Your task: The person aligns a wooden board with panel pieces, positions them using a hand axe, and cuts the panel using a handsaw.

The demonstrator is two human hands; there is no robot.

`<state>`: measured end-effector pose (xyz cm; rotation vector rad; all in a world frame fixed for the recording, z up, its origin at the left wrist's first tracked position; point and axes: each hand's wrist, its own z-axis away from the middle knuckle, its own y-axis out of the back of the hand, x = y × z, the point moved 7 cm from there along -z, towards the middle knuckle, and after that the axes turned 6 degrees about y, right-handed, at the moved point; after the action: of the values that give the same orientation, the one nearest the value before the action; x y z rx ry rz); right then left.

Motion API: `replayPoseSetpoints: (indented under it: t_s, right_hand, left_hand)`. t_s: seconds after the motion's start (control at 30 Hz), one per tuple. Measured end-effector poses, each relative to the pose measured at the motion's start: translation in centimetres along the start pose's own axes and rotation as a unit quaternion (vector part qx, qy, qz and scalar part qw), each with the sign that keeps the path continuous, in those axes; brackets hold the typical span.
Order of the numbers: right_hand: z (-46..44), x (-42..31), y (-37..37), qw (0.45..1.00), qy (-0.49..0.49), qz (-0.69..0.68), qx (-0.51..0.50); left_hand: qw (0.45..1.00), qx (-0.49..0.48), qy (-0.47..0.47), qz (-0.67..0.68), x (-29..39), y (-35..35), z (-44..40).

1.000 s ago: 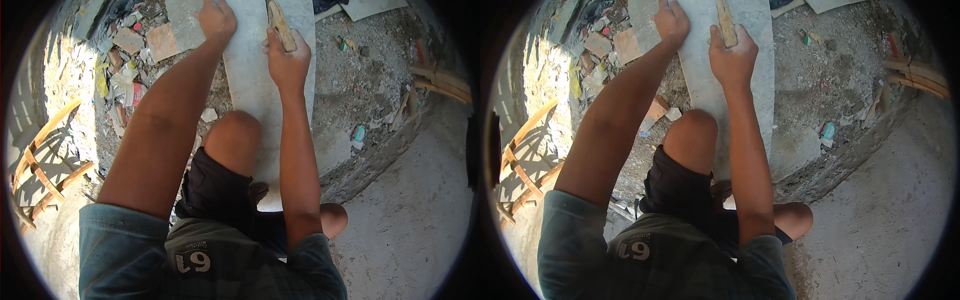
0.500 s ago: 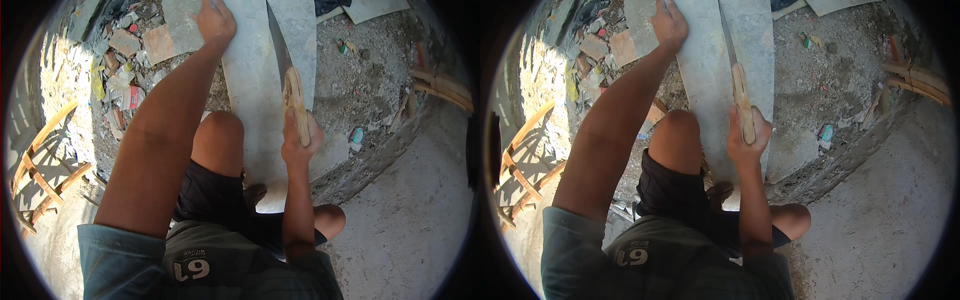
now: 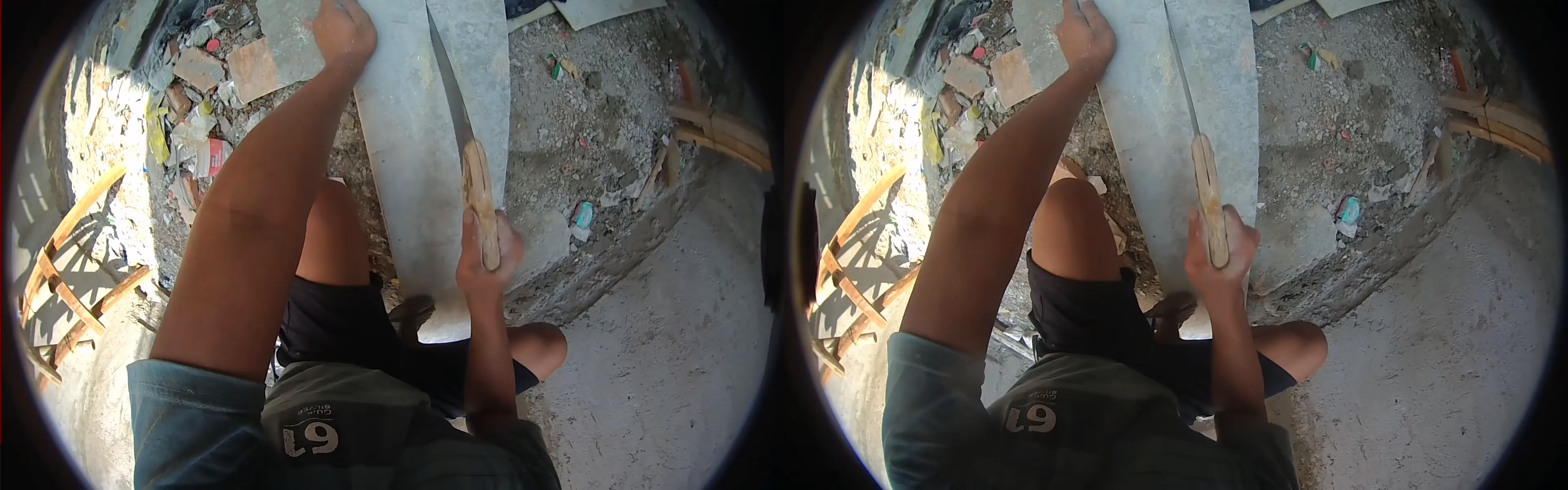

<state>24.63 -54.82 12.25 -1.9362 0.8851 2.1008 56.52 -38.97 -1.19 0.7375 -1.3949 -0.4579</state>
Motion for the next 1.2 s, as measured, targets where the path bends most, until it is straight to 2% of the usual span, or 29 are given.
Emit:
replayPoseSetpoints:
  t_s: [0.07, 0.1, 0.17, 0.2, 0.27, 0.37, 0.43, 0.5, 0.57, 0.63, 0.7, 0.8, 0.87, 0.93, 0.97, 1.0, 1.03, 1.1, 1.13, 1.2]
  right_hand:
    - [-7.4, 3.0, -4.8, 1.0, -0.003, 0.005, -0.023]
    - [-10.8, 3.4, -6.7, 1.0, 0.029, 0.004, 0.004]
    - [-10.6, 2.4, -7.1, 0.999, 0.045, 0.011, -0.001]
    - [-10.1, 2.2, -7.0, 0.998, 0.052, 0.027, -0.008]
    - [-3.5, 0.5, -2.8, 1.0, -0.015, 0.006, -0.023]
    - [4.9, -3.0, 3.0, 0.995, -0.031, 0.082, -0.038]
    - [4.9, -2.7, 2.6, 0.995, -0.042, 0.079, -0.035]
    - [0.3, 0.2, -1.3, 0.998, -0.035, 0.035, -0.029]
    - [-6.9, 3.3, -6.3, 1.0, 0.025, -0.007, 0.001]
    - [-9.9, 1.8, -7.7, 0.999, 0.04, 0.036, 0.001]
    - [-5.2, 1.6, -4.3, 0.999, 0.01, 0.036, -0.005]
    - [5.0, -2.1, 2.6, 0.996, -0.061, 0.058, -0.021]
    - [6.4, -3.4, 3.9, 0.998, 0.016, 0.058, -0.001]
    - [6.7, -2.1, 3.9, 0.996, -0.041, 0.073, -0.044]
    - [3.6, -0.3, 1.7, 0.998, -0.041, 0.038, -0.027]
    - [-0.2, 1.4, -0.9, 1.0, 0.021, 0.023, -0.002]
    - [-4.3, 3.3, -3.7, 1.0, 0.0, -0.008, 0.0]
    - [-8.5, 3.9, -6.3, 1.0, 0.007, -0.026, 0.009]
    - [-8.2, 3.5, -6.4, 1.0, 0.007, -0.016, 0.003]
    - [-4.6, 1.4, -4.2, 1.0, 0.025, -0.007, -0.007]
  left_hand:
    - [1.0, -0.02, 0.017, 0.017, 0.6, 0.6, 0.1]
    - [0.998, -0.043, 0.034, 0.037, 0.9, 0.5, 0.5]
    - [0.999, -0.003, -0.01, 0.031, -0.1, 0.1, -0.1]
    - [0.998, 0.027, -0.047, 0.025, 0.1, 0.3, 0.4]
    - [0.998, 0.026, -0.049, 0.028, 0.0, -0.1, -0.1]
    - [0.999, 0.021, -0.027, 0.003, -0.7, -0.1, 0.0]
    - [1.0, 0.012, -0.017, -0.016, -1.3, -0.5, -0.3]
    - [0.996, 0.049, -0.068, -0.007, -1.5, -0.7, -0.3]
    - [0.995, 0.059, -0.076, -0.017, -1.6, -0.9, -0.4]
    - [0.993, 0.069, -0.088, -0.03, -0.9, -0.1, -0.5]
    - [0.997, 0.019, -0.047, 0.051, -0.1, 0.2, 0.5]
    - [0.999, 0.005, -0.041, 0.026, -0.6, -0.2, -0.2]
    - [0.999, 0.016, -0.033, 0.017, -1.2, -0.5, -0.2]
    - [0.999, 0.018, -0.033, 0.013, -1.0, -0.6, 0.4]
    - [0.999, 0.015, -0.038, 0.024, -0.5, -0.5, 0.1]
    - [0.999, 0.013, -0.042, 0.031, -0.5, -0.2, -0.2]
    - [0.998, 0.012, -0.044, 0.031, -1.3, -0.6, -0.2]
    - [0.981, 0.114, -0.154, -0.016, -1.6, -0.7, -0.5]
    - [0.982, 0.108, -0.154, -0.019, -1.1, 0.1, 0.1]
    - [0.995, -0.004, -0.036, 0.098, 0.0, 0.2, 0.6]
